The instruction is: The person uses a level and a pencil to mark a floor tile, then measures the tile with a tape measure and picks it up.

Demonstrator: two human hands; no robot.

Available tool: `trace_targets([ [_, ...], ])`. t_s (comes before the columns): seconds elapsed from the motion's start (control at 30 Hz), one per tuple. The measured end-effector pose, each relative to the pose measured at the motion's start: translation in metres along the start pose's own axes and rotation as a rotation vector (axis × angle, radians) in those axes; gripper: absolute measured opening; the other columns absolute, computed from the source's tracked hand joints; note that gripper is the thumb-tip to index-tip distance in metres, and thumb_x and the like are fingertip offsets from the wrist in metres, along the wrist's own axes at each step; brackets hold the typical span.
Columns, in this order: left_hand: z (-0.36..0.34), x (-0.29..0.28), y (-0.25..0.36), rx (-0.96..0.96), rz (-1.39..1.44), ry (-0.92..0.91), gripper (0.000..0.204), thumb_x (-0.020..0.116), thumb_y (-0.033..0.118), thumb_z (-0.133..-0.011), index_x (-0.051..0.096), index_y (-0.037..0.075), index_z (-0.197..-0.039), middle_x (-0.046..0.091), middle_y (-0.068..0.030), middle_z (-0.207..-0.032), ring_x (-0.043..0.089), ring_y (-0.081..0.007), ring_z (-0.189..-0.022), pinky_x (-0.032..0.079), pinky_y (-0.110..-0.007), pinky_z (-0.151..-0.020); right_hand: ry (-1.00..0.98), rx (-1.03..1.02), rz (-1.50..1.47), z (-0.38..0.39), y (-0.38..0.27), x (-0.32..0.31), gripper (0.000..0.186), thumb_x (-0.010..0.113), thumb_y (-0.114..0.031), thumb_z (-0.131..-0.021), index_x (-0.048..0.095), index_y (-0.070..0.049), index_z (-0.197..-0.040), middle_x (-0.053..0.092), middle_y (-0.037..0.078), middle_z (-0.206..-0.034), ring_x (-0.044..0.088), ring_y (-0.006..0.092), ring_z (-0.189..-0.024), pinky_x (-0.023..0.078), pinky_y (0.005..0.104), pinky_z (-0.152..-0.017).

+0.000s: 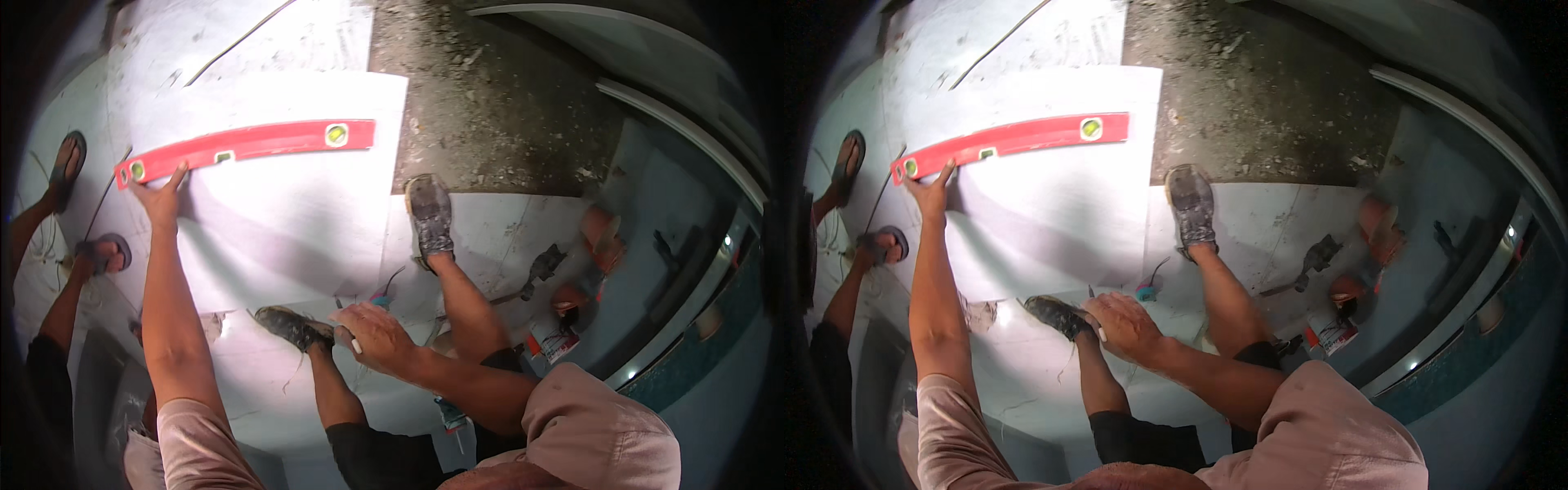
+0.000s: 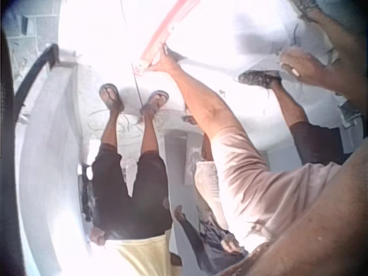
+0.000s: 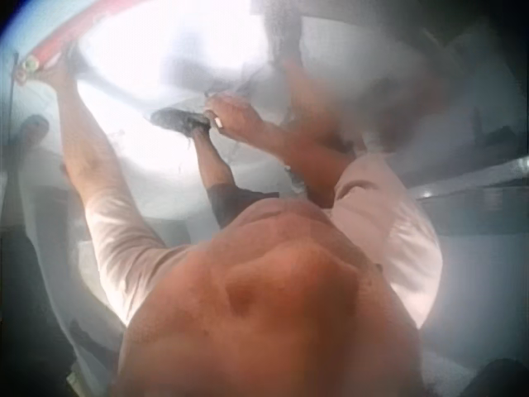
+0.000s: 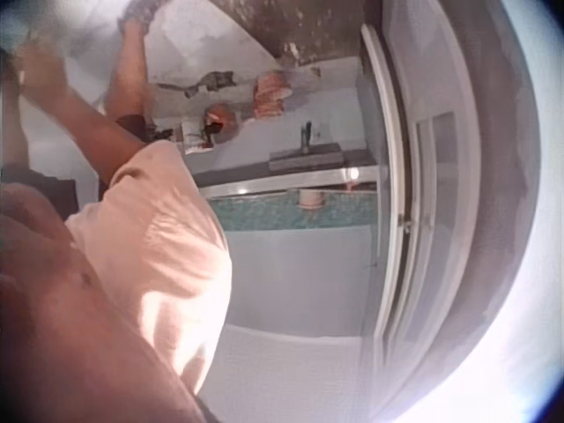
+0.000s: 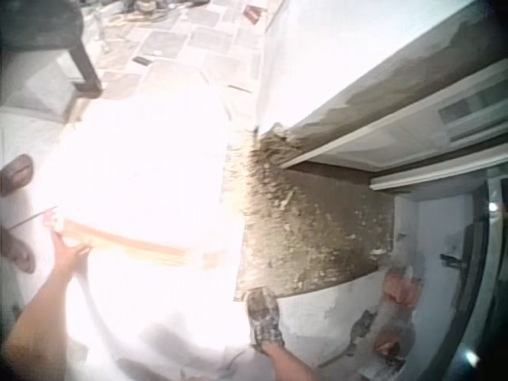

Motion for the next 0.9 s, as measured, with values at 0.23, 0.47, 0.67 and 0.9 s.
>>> trace_targets([
  [0.23, -0.003, 0.011, -0.002, -0.082, 0.012, -0.079, 0.134, 0.099, 0.038, -0.065, 0.012, -0.010, -0.155, 0.030, -0.0231, -0.156, 0.029, -0.0315, -0.148, 0.021, -0.042, -0.124, -0.090, 0.053, 0.089, 0.013, 0.016, 0.006, 0.029, 0.066, -0.008, -0.092, 0.060, -0.005, -0.120, 0.066, 0.014, -0.104, 0.062, 0.0347, -0.103, 0.049, 0.0465, -0.092],
  [0.47, -0.010, 0.008, -0.013, -0.069, -0.008, -0.088, 0.139, 0.099, 0.042, -0.063, 0.009, -0.010, -0.156, 0.027, -0.0242, -0.158, 0.027, -0.0328, -0.149, 0.020, -0.043, -0.125, -0.079, 0.048, 0.068, 0.014, 0.012, 0.004, 0.028, 0.066, -0.009, -0.092, 0.060, -0.006, -0.119, 0.065, 0.013, -0.102, 0.062, 0.0331, -0.102, 0.049, 0.0453, -0.091],
  [0.67, -0.010, 0.013, -0.015, -0.061, -0.029, -0.067, 0.139, 0.099, 0.042, -0.063, 0.009, -0.010, -0.155, 0.028, -0.0249, -0.157, 0.028, -0.0339, -0.148, 0.020, -0.044, -0.124, -0.056, 0.036, 0.079, 0.013, 0.016, -0.001, 0.026, 0.067, -0.008, -0.091, 0.059, -0.006, -0.116, 0.064, 0.013, -0.099, 0.062, 0.0331, -0.099, 0.050, 0.0456, -0.088],
  [0.9, -0.009, -0.011, -0.019, -0.046, -0.024, -0.087, 0.136, 0.099, 0.040, -0.063, 0.012, -0.009, -0.156, 0.030, -0.0252, -0.157, 0.031, -0.0338, -0.146, 0.023, -0.044, -0.124, -0.093, -0.004, 0.102, 0.010, 0.013, 0.010, 0.026, 0.065, -0.007, -0.091, 0.063, -0.005, -0.117, 0.065, 0.014, -0.099, 0.063, 0.0336, -0.098, 0.050, 0.0457, -0.088],
])
Point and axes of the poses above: each hand's wrist, its own z-axis away from the middle knuckle, its own x-axis out of the palm, y = z × x, the point moved 5 cm from there along -z, towards the middle knuckle
